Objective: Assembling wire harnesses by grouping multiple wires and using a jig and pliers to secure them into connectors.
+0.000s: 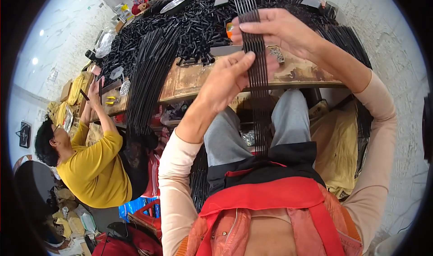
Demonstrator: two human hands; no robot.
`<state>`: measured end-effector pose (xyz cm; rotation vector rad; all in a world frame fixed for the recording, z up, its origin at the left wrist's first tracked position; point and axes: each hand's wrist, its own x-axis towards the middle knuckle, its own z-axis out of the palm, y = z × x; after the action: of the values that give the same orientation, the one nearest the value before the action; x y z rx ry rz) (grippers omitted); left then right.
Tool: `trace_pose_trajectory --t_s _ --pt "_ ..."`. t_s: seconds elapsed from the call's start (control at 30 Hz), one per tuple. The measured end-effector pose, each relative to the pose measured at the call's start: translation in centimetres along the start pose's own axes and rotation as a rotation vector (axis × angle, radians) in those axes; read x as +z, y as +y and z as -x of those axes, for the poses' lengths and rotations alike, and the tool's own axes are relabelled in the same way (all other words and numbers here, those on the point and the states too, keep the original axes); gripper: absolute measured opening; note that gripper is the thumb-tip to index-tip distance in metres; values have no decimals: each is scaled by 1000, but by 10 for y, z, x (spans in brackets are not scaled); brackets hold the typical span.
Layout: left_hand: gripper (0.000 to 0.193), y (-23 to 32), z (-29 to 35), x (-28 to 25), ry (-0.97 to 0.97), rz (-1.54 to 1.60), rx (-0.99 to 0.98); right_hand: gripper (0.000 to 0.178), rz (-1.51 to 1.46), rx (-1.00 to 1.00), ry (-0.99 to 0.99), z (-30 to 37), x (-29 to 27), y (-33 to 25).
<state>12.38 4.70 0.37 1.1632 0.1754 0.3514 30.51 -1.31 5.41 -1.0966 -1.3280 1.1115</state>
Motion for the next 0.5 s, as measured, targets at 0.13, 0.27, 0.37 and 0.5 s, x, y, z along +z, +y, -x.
trace_pose_trajectory --t_s 0.13,0.27,0.37,0.5 --pt "58 -25 13 -31 -50 498 6 36 113 28 69 15 31 11" --pt "61 -77 -7 -69 33 586 -172 22 386 -204 -30 77 56 111" --pt "62 -73 -42 -100 234 493 -275 19 264 -127 -62 94 65 175" --pt "55 -52 -99 -146 -25 460 -127 19 308 -108 29 36 45 164"
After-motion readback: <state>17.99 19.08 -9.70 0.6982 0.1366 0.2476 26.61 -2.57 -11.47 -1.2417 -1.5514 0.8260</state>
